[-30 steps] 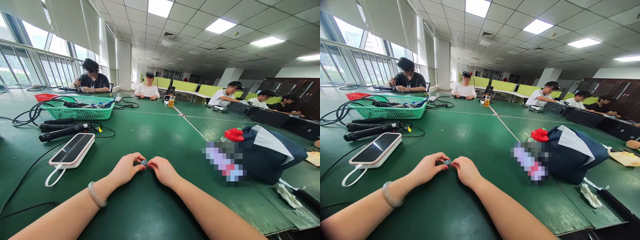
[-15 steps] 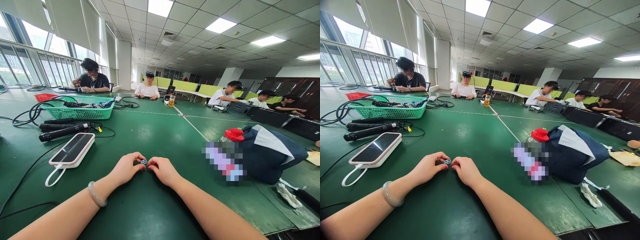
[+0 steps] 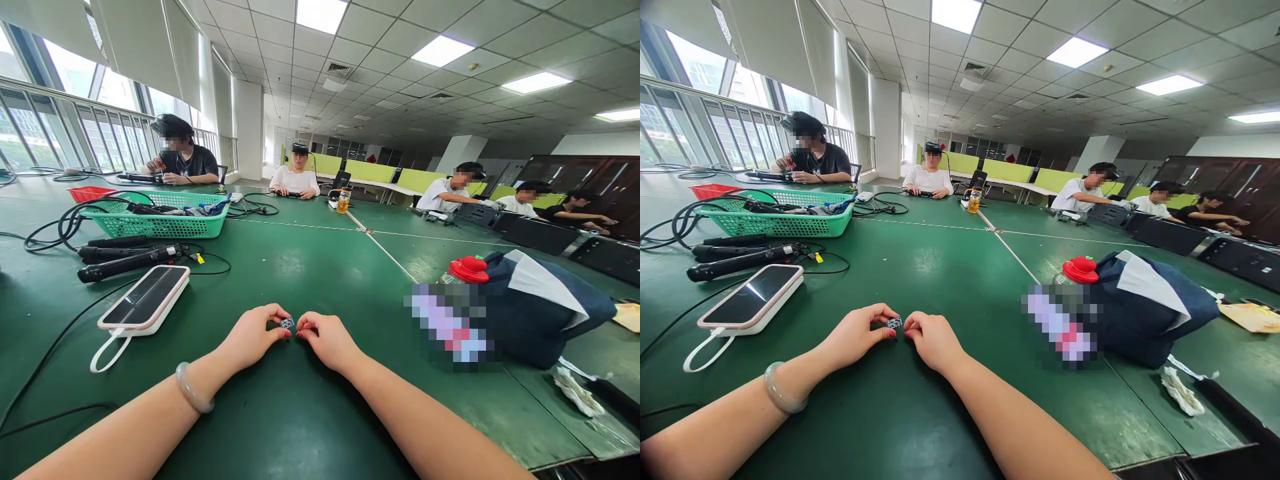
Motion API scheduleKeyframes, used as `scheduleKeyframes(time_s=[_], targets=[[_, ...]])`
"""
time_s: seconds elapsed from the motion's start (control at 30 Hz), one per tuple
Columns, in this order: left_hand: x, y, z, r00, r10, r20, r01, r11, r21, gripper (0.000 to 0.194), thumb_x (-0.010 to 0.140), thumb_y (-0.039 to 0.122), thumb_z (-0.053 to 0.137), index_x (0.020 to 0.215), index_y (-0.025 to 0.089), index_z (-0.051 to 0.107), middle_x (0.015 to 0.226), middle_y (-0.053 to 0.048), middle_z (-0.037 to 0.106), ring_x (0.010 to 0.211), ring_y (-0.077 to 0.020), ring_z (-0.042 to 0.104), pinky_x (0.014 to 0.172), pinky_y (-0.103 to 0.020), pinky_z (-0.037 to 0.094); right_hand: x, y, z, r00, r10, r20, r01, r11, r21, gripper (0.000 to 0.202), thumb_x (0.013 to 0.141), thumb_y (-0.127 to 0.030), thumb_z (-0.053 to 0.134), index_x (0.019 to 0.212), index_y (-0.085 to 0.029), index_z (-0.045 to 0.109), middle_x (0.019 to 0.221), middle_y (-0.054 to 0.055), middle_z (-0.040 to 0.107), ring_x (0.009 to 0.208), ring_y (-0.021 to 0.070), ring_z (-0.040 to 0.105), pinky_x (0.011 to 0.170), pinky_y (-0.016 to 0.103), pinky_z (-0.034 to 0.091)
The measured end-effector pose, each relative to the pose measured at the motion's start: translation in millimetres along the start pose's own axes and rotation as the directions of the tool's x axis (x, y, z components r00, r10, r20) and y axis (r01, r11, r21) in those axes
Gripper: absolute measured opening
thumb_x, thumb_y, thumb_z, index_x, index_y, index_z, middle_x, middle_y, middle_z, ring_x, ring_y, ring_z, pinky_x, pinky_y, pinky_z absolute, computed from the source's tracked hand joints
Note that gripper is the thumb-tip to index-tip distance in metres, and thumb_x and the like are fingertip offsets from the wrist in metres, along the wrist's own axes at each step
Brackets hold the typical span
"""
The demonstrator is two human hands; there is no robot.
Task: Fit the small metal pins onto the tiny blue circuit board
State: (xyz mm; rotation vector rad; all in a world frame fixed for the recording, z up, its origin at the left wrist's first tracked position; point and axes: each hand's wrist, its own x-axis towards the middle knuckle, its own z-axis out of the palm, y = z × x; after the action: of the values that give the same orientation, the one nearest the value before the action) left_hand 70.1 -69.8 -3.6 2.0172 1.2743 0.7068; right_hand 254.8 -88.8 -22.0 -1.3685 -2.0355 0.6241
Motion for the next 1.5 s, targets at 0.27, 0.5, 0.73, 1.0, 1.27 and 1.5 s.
scheduleKeyframes(time_s=[0.27, 0.5, 0.73, 1.0, 1.27, 1.5], targets=[[0.2, 0.5, -0.5, 1.000, 0.002, 0.004, -0.002, 1.000, 0.008, 0.023, 0.069, 0.034, 0.058, 0.090, 0.023, 0.062, 0.089, -0.001, 0.068, 0.088, -0.0195, 0.061, 0.079, -0.030, 0.046, -1.0, -2.9, -1.5, 1.000, -0.007, 0.000, 0.007, 1.000, 0.008, 0.011, 0.077, -0.012, 0.052, 0.074, -0.021, 0.058, 0.070, -0.003, 0.064, 0.065, 0.0112, 0.057, 0.064, 0.022, 0.041], [-0.4, 2.1, -0.5, 1.000, -0.003, 0.005, 0.003, 1.000, 0.006, 0.023, 0.069, 0.032, 0.057, 0.089, 0.023, 0.062, 0.088, -0.001, 0.068, 0.087, -0.0199, 0.061, 0.079, -0.030, 0.046, -0.9, -4.4, -2.7, 1.000, 0.005, 0.021, -0.004, 0.999, -0.038, 0.011, 0.078, -0.014, 0.053, 0.074, -0.021, 0.061, 0.067, -0.004, 0.064, 0.061, 0.0112, 0.056, 0.062, 0.022, 0.040], [-0.1, 1.6, -1.4, 1.000, -0.006, 0.001, 0.006, 1.000, 0.010, 0.024, 0.069, 0.032, 0.057, 0.091, 0.023, 0.062, 0.089, -0.001, 0.067, 0.088, -0.0197, 0.061, 0.079, -0.029, 0.045, -2.7, -3.1, -2.5, 0.999, -0.022, 0.047, 0.023, 0.999, -0.026, 0.015, 0.079, -0.017, 0.053, 0.075, -0.023, 0.066, 0.071, -0.005, 0.066, 0.065, 0.0110, 0.057, 0.066, 0.021, 0.040], [-0.2, 2.1, -0.8, 1.000, -0.012, 0.001, 0.012, 1.000, 0.016, 0.024, 0.070, 0.033, 0.058, 0.091, 0.024, 0.062, 0.089, -0.001, 0.067, 0.088, -0.0199, 0.061, 0.078, -0.030, 0.045, -1.2, -3.1, -2.8, 0.999, 0.005, 0.042, -0.004, 1.000, -0.003, 0.014, 0.077, -0.015, 0.055, 0.072, -0.022, 0.066, 0.069, -0.004, 0.064, 0.064, 0.0106, 0.056, 0.063, 0.020, 0.040], [0.1, 0.5, -0.6, 1.000, -0.012, 0.004, 0.012, 1.000, 0.011, 0.024, 0.069, 0.033, 0.059, 0.091, 0.024, 0.062, 0.089, -0.001, 0.068, 0.088, -0.0196, 0.061, 0.078, -0.029, 0.045, 1.2, 4.6, -5.4, 1.000, 0.020, 0.001, -0.020, 0.999, 0.033, 0.018, 0.078, -0.013, 0.050, 0.077, -0.020, 0.066, 0.074, -0.002, 0.065, 0.069, 0.0119, 0.058, 0.067, 0.022, 0.044], [0.0, 1.0, -0.4, 1.000, -0.023, 0.014, 0.023, 1.000, 0.000, 0.024, 0.069, 0.033, 0.058, 0.091, 0.024, 0.062, 0.090, -0.001, 0.068, 0.088, -0.0195, 0.061, 0.079, -0.029, 0.045, 2.8, 5.3, -5.7, 0.999, -0.001, -0.036, -0.004, 0.988, -0.156, 0.017, 0.082, -0.017, 0.052, 0.084, -0.022, 0.068, 0.086, 0.000, 0.067, 0.083, 0.0161, 0.059, 0.078, 0.028, 0.043]])
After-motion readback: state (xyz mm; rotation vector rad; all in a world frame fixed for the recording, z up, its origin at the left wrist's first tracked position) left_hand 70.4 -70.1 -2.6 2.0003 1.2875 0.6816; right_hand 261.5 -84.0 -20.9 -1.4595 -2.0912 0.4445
